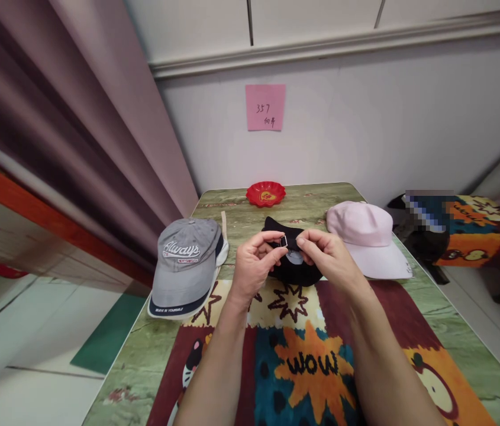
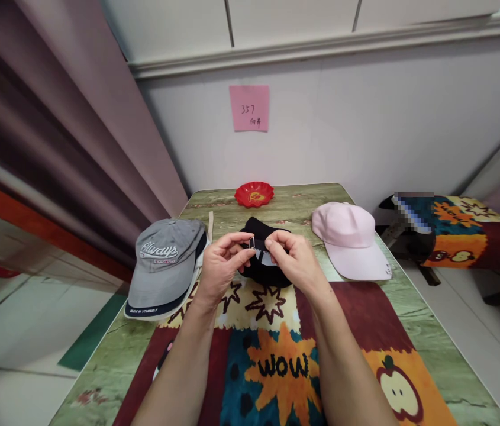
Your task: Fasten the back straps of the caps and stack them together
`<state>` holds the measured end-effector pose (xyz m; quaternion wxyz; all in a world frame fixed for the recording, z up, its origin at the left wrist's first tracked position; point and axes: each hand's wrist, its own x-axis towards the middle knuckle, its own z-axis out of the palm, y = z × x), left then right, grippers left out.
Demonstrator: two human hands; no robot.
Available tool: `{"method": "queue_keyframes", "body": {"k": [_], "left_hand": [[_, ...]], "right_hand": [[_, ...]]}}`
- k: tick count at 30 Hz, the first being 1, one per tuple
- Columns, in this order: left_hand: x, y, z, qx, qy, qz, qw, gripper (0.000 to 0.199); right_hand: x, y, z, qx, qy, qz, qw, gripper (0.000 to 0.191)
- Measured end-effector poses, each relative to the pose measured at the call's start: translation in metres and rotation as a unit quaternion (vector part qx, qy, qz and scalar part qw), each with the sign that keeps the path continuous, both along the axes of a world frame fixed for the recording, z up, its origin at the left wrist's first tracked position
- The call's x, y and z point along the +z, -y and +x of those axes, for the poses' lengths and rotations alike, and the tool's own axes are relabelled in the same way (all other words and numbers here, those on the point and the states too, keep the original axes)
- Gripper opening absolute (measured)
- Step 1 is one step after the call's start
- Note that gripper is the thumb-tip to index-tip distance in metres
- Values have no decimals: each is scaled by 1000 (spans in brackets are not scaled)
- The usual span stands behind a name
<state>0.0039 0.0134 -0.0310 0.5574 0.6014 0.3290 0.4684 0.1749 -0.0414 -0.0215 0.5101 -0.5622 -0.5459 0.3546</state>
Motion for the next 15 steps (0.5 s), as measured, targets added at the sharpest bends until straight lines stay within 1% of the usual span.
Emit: {"method": "queue_keyframes", "body": {"k": [6,10,13,15], "left_hand": [[1,-2,-5,-13,-17,16,1000,30],[2,-1,-7,-44,-31,18,998,31],[4,0,-8,-64,-40,20,997,31],[5,0,-8,-66,-44,21,997,31]], "right_hand": [[-1,1,5,20,31,9,999,30],[1,2,6,36,49,15,998,29],[3,3,5,34,51,22,998,28],[3,2,3,29,51,24,998,27]]}}
